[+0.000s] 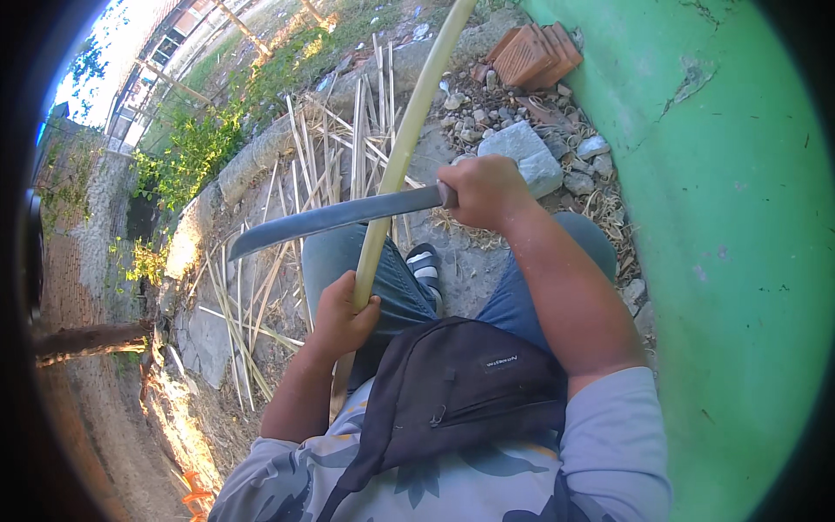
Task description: The person holds a bamboo stick and repeatedly scrapes along its surface with a machete.
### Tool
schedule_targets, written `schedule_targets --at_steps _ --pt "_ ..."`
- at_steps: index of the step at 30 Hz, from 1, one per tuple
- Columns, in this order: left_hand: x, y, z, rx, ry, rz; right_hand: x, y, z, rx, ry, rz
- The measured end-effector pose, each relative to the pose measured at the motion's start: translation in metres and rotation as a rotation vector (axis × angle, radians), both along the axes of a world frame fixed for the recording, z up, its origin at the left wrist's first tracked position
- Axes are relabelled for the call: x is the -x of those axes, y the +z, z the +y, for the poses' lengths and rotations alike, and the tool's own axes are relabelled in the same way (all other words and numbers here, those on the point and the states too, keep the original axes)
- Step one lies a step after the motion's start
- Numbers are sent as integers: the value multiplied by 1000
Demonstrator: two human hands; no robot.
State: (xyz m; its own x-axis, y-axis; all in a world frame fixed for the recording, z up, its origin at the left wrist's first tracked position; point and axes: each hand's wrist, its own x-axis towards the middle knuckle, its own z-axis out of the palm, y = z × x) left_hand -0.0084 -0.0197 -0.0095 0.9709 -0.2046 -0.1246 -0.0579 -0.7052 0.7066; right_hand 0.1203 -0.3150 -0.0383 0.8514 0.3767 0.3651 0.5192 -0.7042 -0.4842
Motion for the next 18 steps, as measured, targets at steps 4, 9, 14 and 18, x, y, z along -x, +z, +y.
schedule_targets --at_steps 4,9,14,18 --pt "-1 -3 2 -14 21 -17 -7 -5 1 -3 -93 124" --pt "-1 -2 1 -3 30 -18 0 -1 4 -22 -66 88" --pt "4 3 -4 -29 10 -41 4 -3 0 50 -53 4" --pt "0 -4 -2 -31 -11 -67 -7 -2 -8 2 -164 155"
